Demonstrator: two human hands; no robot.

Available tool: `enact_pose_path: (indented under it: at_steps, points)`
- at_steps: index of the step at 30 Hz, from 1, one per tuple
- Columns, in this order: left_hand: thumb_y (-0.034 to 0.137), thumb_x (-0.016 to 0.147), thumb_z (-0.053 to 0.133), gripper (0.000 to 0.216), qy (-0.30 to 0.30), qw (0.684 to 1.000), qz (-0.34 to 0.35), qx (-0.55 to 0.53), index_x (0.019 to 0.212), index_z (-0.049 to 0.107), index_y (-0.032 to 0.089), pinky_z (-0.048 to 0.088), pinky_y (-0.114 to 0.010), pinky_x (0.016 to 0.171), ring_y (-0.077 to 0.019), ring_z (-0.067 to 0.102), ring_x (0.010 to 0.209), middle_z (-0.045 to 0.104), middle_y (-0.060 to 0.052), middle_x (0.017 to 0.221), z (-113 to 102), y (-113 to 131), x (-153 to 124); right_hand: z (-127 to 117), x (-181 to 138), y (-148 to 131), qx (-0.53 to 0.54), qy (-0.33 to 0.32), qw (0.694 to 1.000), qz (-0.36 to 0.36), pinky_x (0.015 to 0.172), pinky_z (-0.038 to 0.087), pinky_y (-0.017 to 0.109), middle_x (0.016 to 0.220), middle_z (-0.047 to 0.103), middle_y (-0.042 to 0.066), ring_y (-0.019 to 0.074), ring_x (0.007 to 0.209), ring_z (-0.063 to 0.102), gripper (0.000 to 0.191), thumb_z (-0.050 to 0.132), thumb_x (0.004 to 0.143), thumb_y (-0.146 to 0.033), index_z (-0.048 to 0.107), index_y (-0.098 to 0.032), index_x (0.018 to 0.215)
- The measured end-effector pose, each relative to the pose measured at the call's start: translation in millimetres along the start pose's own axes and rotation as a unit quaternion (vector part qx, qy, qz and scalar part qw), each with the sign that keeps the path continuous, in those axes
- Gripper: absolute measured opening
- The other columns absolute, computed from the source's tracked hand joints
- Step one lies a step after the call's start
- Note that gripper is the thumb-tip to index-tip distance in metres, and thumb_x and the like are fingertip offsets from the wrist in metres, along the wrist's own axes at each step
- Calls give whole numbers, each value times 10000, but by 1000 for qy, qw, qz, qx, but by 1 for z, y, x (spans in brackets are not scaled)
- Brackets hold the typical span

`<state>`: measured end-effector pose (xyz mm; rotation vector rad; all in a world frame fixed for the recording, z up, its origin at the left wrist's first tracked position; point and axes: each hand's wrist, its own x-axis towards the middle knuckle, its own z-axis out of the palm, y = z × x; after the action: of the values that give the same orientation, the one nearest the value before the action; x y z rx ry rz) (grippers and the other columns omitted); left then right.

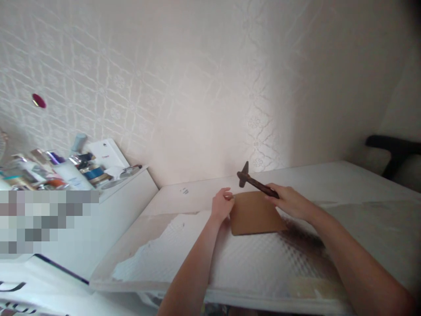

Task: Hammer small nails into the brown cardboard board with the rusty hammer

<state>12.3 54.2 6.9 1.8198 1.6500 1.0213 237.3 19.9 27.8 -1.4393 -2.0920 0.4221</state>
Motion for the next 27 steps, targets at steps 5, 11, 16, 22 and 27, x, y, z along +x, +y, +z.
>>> enact_pose_path:
  at_steps: [5,11,16,22,27]
  points:
    - [40,682,574,484,-24,999,11,-20,1149,529,157,484,-260,810,-134,629,845,686,-58,950,1,-4,1,10,-2,-8,59,-43,997,-22,595,399,261,819,663,69,205,711,588,254,456,798,-294,582,-171,981]
    - [44,719,546,513,-39,996,-17,-80,1209,469,177,486,-266,798,-133,628,854,680,-55,957,6,-9,4,9,-5,-13,75,-46,996,-19,596,402,270,773,645,50,199,687,577,290,455,796,-315,584,-168,1010]
    - [51,722,529,554,-52,997,-9,-54,1245,433,207,474,-303,829,-145,625,879,680,-39,987,10,-15,8,9,-5,-10,84,-46,995,-10,580,408,270,701,622,19,189,641,566,280,462,793,-325,594,-186,996]
    - [73,713,552,555,-50,998,-9,-30,1239,448,218,452,-329,864,-164,623,903,686,-33,967,12,-18,11,11,-4,-7,94,-46,994,-14,600,422,271,754,651,27,195,677,584,295,480,781,-310,604,-182,1016]
    - [115,710,590,574,-58,997,-16,-36,1251,441,232,442,-353,873,-179,622,911,690,-28,953,11,-17,11,11,-5,-8,91,-46,995,-19,669,446,284,877,684,44,221,784,615,329,487,777,-301,609,-183,1060]
